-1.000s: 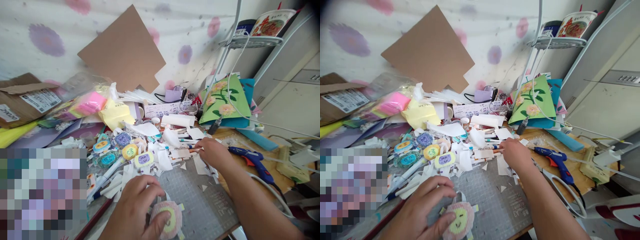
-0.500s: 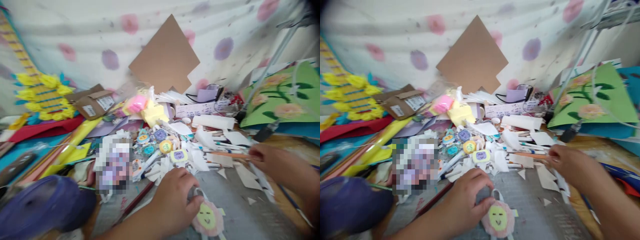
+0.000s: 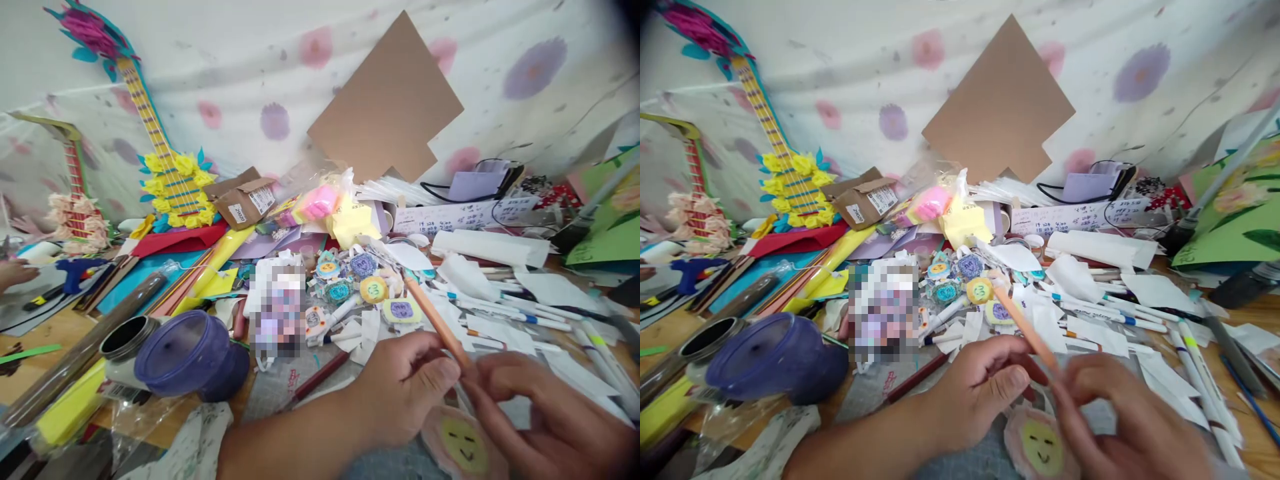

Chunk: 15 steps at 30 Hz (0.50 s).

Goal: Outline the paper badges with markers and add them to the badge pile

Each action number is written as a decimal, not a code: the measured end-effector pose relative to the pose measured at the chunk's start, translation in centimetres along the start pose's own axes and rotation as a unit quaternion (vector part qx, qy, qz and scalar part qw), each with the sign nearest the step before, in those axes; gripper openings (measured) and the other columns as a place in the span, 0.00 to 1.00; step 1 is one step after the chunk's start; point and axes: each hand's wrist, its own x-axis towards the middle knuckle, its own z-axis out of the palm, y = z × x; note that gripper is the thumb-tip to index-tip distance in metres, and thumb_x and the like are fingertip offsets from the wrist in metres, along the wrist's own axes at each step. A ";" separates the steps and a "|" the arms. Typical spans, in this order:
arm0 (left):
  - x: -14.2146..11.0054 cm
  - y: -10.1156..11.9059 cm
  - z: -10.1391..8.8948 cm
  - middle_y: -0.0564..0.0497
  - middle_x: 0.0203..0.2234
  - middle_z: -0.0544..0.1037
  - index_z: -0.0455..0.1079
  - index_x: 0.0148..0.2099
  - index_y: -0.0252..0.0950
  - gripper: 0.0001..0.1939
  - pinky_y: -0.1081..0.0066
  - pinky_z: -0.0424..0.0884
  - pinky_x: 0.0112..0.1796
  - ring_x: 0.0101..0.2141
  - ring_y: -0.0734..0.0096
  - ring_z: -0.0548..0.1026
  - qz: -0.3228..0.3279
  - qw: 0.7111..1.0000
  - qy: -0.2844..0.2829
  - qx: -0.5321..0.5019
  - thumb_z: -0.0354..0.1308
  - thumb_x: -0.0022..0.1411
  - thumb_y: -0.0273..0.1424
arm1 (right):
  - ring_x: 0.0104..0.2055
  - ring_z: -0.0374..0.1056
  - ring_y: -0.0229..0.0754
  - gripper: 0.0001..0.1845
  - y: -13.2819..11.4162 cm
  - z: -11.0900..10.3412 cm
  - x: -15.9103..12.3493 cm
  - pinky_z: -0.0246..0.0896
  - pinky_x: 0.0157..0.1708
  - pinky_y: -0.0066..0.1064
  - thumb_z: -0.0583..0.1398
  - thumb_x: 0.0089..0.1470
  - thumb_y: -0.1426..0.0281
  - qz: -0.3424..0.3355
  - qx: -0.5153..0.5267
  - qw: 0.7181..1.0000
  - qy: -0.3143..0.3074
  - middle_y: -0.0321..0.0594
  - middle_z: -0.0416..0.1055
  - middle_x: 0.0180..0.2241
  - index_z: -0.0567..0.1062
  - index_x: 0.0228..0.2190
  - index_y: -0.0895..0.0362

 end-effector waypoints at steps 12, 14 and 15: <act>-0.1 1.0 0.5 0.58 0.18 0.63 0.61 0.25 0.38 0.14 0.76 0.55 0.23 0.21 0.76 0.62 -0.008 0.937 -0.090 0.337 0.60 0.54 0.39 | 0.24 0.72 0.47 0.12 0.8 2.1 -0.2 0.70 0.22 0.33 0.60 0.54 0.57 0.185 0.337 0.910 -0.153 0.40 0.72 0.25 0.75 0.37 0.49; -1.4 1.5 0.3 0.56 0.20 0.68 0.65 0.28 0.39 0.15 0.74 0.60 0.25 0.23 0.72 0.67 0.020 0.923 -0.090 0.373 0.61 0.55 0.44 | 0.22 0.69 0.45 0.14 1.4 1.8 -0.2 0.67 0.19 0.33 0.57 0.56 0.58 0.202 0.362 0.902 -0.120 0.40 0.68 0.21 0.73 0.24 0.51; -2.3 1.8 -0.1 0.54 0.24 0.72 0.67 0.30 0.39 0.16 0.72 0.64 0.30 0.27 0.68 0.70 0.050 0.912 -0.065 0.402 0.61 0.55 0.46 | 0.20 0.67 0.44 0.17 1.8 1.6 0.0 0.66 0.18 0.33 0.55 0.57 0.58 0.180 0.347 0.917 -0.083 0.39 0.66 0.19 0.70 0.21 0.51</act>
